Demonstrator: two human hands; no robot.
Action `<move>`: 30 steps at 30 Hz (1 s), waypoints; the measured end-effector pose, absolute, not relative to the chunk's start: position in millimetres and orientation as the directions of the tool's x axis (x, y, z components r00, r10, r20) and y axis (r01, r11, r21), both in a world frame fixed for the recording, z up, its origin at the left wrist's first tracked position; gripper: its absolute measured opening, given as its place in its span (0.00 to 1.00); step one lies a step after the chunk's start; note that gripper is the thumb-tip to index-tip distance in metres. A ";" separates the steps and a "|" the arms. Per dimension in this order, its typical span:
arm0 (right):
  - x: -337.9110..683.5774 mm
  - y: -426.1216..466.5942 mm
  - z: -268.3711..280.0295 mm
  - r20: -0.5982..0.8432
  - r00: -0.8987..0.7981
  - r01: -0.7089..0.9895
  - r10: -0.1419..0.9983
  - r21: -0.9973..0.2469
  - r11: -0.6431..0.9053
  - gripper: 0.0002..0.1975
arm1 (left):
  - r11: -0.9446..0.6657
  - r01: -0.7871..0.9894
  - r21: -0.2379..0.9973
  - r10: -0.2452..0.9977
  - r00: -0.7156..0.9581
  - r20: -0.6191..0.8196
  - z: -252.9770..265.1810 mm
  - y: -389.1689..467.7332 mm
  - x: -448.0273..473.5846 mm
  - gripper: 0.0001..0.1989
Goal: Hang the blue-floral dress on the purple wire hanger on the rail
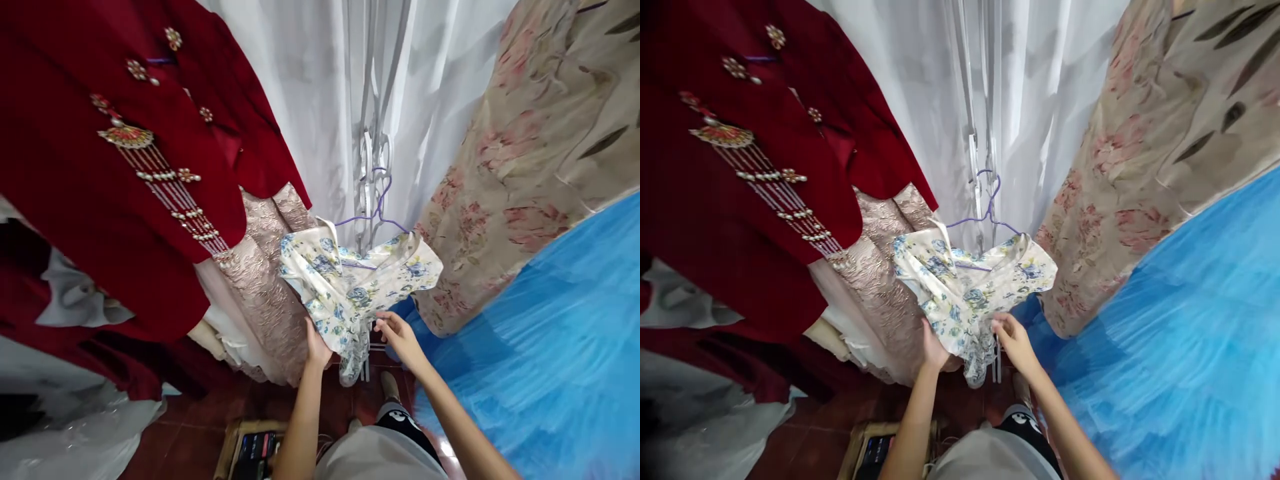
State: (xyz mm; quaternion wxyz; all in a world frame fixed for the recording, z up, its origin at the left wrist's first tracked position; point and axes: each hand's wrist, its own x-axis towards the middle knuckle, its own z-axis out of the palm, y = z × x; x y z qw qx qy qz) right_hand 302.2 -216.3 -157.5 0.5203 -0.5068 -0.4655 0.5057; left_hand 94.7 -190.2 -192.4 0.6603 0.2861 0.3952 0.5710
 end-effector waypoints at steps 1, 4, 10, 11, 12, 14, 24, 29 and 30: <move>298.1 -205.0 -158.4 -0.011 0.035 -0.018 0.999 -1.000 -0.010 0.25 | 0.177 -0.553 0.814 0.979 0.013 -0.205 -196.8 -195.9 89.7 0.45; 282.5 -179.5 -153.7 0.076 0.015 0.114 0.997 -0.991 0.074 0.24 | 0.128 -0.503 0.855 0.973 -0.103 -0.206 -205.9 -207.8 84.6 0.44; 264.0 -172.9 -135.8 0.138 -0.058 0.288 0.989 -0.946 0.149 0.19 | 0.187 -0.304 0.934 0.955 -0.167 -0.246 -207.1 -218.1 97.0 0.23; 264.2 -175.4 -134.5 0.134 -0.086 0.283 0.987 -0.947 0.153 0.19 | 0.199 -0.288 0.937 0.952 -0.170 -0.254 -206.3 -219.7 97.7 0.21; 265.2 -178.1 -133.8 0.126 -0.115 0.275 0.985 -0.949 0.154 0.19 | 0.208 -0.268 0.941 0.951 -0.168 -0.258 -205.4 -221.2 97.7 0.20; 267.9 -183.3 -133.1 0.100 -0.162 0.265 0.982 -0.954 0.141 0.18 | 0.227 -0.212 0.950 0.954 -0.149 -0.261 -204.1 -223.7 96.7 0.19; 272.2 -194.8 -128.7 0.038 -0.063 -0.056 0.997 -0.998 0.034 0.13 | 0.223 -0.083 0.971 0.943 -0.236 -0.237 -209.9 -216.5 96.8 0.15; 284.4 -210.6 -141.8 0.002 -0.019 -0.088 1.000 -0.996 0.000 0.14 | -0.080 0.110 0.991 0.844 -0.521 0.126 -204.0 -232.2 94.1 0.23; 286.8 -214.9 -145.3 -0.014 -0.005 -0.092 1.000 -0.996 -0.014 0.14 | -0.096 0.170 0.981 0.830 -0.529 0.173 -203.1 -237.8 97.5 0.23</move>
